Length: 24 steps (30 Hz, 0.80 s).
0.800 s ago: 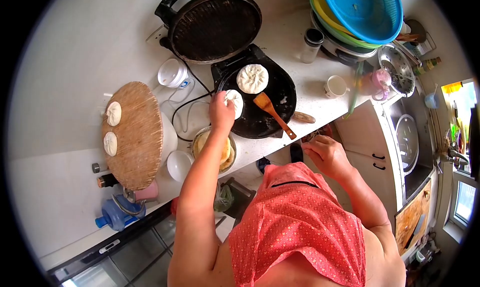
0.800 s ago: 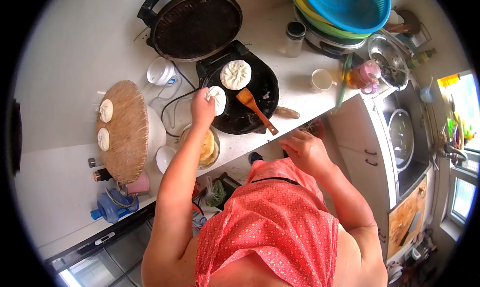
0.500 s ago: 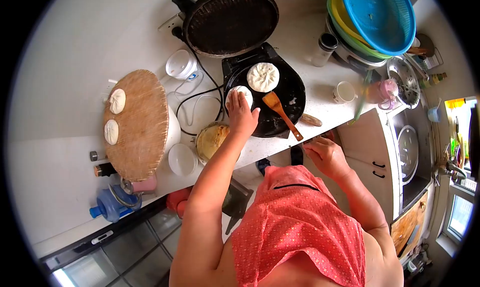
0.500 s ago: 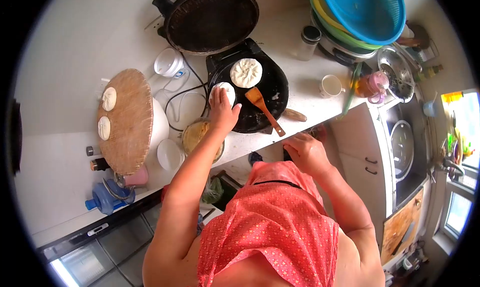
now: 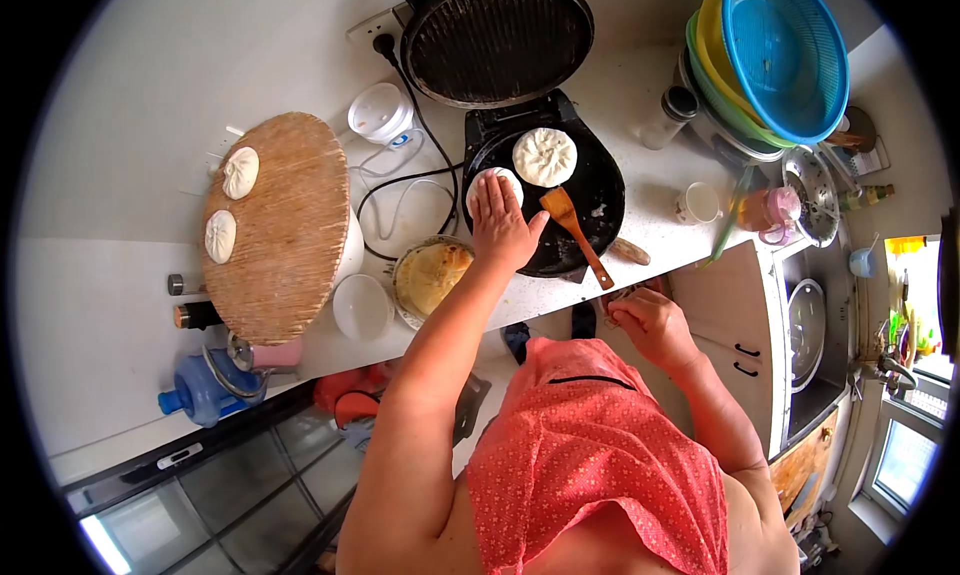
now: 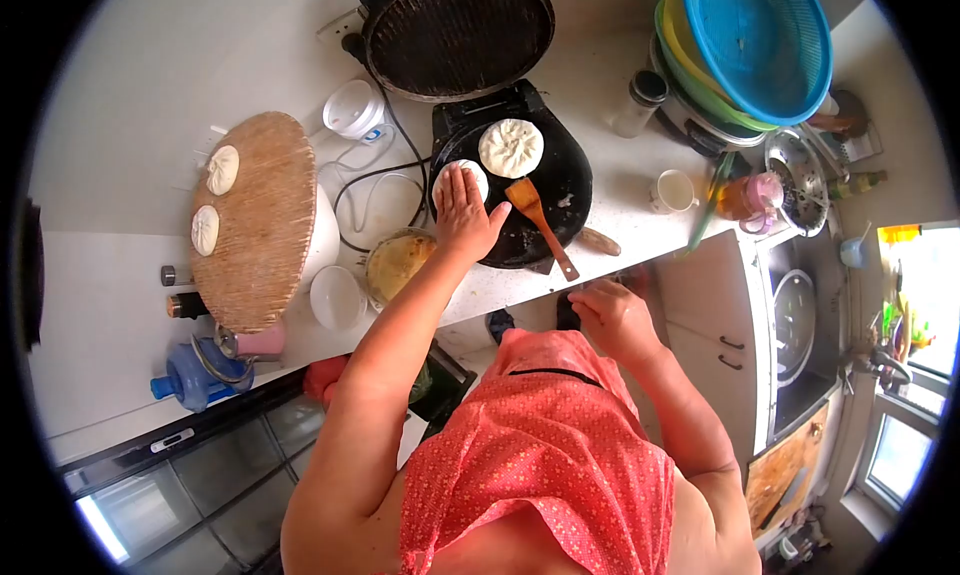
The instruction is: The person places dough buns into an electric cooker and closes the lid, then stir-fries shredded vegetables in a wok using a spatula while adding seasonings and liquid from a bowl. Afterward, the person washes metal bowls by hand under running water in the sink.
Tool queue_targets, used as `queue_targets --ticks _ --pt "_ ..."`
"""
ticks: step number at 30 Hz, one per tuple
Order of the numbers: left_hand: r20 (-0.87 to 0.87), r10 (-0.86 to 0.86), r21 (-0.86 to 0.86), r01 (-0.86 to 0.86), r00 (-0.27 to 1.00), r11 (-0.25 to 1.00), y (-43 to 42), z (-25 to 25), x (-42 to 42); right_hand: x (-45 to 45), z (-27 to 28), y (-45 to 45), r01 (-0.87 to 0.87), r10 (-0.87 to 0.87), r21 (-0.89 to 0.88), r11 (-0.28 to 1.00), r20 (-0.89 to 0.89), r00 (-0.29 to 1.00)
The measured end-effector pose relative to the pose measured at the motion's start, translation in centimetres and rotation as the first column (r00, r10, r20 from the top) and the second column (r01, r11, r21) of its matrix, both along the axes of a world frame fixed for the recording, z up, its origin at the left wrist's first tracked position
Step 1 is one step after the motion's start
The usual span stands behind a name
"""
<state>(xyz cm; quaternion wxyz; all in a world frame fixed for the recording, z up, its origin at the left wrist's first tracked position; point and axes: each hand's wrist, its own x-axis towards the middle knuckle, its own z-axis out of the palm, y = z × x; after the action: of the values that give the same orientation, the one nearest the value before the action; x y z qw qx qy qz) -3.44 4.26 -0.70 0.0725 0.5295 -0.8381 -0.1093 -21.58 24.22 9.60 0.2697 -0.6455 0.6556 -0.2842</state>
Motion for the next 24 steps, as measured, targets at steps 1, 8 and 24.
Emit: queue_targets --ticks 1,8,24 --pt "-0.001 -0.007 0.023 0.007 1.000 1.000 0.0 0.0 -0.1 -0.1 0.1 0.1 -0.017 0.017 0.010 1.000 -0.030 0.999" --pt "0.066 -0.044 0.068 0.039 0.997 0.997 0.6 0.1 -0.1 -0.1 0.0 0.4 -0.005 0.005 0.026 1.000 -0.021 1.000" --pt "-0.590 -0.186 -0.250 0.042 0.786 0.967 3.1 14.8 8.5 2.3 4.2 -0.9 0.061 -0.080 0.131 0.990 0.149 0.986"
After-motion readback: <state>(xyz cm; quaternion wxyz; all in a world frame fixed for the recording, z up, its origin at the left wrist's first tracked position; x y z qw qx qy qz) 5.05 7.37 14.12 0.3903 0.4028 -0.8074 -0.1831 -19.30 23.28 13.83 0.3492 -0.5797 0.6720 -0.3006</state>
